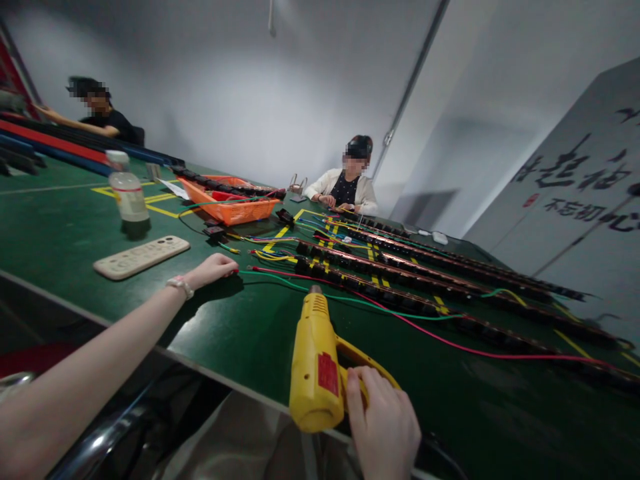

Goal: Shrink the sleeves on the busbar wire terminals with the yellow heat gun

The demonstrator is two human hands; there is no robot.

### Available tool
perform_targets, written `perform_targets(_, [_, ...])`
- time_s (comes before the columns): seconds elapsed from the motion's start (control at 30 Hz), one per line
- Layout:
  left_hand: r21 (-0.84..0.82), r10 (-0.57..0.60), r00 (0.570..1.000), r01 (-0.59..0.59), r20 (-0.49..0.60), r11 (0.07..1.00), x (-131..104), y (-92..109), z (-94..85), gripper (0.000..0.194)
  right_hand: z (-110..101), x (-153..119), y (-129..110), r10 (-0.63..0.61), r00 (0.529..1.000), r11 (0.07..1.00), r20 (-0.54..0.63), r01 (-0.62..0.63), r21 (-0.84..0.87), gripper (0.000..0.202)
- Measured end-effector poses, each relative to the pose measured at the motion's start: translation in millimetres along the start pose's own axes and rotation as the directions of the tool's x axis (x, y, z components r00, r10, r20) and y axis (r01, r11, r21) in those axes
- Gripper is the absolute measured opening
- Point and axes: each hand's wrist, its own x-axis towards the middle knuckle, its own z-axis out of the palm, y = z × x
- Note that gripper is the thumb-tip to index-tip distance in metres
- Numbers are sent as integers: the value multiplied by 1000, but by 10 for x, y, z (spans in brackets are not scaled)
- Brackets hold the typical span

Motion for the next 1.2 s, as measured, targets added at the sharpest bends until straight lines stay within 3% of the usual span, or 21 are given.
perform_targets(0.23, [5,-15,1000,15,1,1000,-40,75,-9,37,48,-57,-272,125,992,992,2,-125,-6,38])
perform_targets(0.43, [15,-22,1000,22,11,1000,-30,65,-5,37,153,-50,-527,61,995,998,-84,-58,35,33])
perform_targets(0.6, [43,-12,1000,12,3,999,-5,24,12,37,196,56,-827,-24,997,991,-73,34,126,28])
perform_targets(0.9, [79,15,1000,-14,-8,997,12,-3,22,38,416,236,-1410,-25,997,961,-73,45,274,27])
perform_targets(1.03, [102,15,1000,-15,-4,995,9,8,18,39,442,226,-1453,2,996,950,-92,27,311,27])
perform_targets(1.2, [85,35,999,-37,23,996,-10,15,2,38,446,152,-1290,56,989,933,-140,-2,359,22])
